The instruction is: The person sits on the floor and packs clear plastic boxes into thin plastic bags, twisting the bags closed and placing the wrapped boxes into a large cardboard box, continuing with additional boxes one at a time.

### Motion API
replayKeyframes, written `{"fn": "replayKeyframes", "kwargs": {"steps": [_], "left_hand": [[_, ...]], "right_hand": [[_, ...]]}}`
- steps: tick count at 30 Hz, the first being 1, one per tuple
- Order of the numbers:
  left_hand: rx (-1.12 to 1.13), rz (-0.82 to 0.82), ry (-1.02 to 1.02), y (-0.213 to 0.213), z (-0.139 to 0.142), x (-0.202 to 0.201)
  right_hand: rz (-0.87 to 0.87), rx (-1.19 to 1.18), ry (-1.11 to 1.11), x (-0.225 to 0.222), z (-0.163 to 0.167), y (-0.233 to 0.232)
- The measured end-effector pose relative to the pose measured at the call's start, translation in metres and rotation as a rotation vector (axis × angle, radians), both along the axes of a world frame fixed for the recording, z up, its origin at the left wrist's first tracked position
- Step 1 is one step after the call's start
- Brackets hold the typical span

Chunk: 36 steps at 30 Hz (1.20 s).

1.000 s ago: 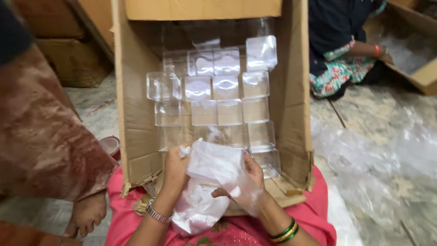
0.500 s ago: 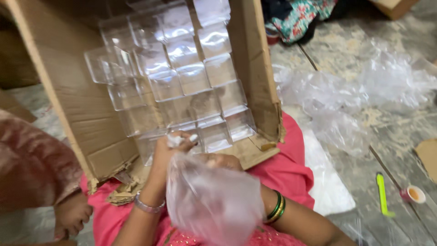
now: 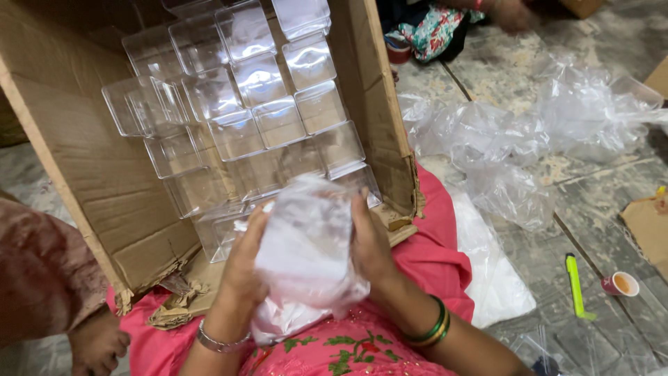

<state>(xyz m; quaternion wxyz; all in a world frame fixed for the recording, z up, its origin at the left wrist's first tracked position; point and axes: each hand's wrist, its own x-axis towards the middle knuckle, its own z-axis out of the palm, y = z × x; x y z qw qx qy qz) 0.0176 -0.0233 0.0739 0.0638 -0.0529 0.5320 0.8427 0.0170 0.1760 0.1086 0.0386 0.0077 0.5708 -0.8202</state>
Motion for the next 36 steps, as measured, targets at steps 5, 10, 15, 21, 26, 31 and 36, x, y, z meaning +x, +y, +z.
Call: {"fn": "replayKeyframes", "kwargs": {"steps": [5, 10, 15, 21, 26, 31, 36], "left_hand": [[0.226, -0.089, -0.023, -0.004, 0.016, -0.001], [0.119, 0.073, 0.022, 0.014, 0.026, 0.016], [0.046, 0.185, 0.118, 0.019, 0.015, 0.015], [-0.143, 0.426, 0.097, 0.011, 0.003, 0.01], [0.062, 0.428, 0.036, 0.001, 0.017, 0.007], [0.031, 0.361, 0.193, 0.01, 0.021, 0.008], [-0.055, 0.317, 0.178, 0.008, 0.015, 0.004]], "right_hand": [[-0.003, -0.027, 0.475, 0.014, -0.013, -0.009], [-0.017, -0.13, 0.024, -0.002, -0.024, -0.012], [0.391, -0.48, -0.124, 0.006, -0.009, -0.004], [0.58, -0.64, -0.245, -0.003, -0.003, -0.007], [0.551, -0.649, -0.274, -0.009, -0.009, -0.01], [0.559, -0.656, -0.302, -0.005, -0.011, -0.006], [0.513, -0.635, -0.29, -0.01, -0.011, -0.002]]}}
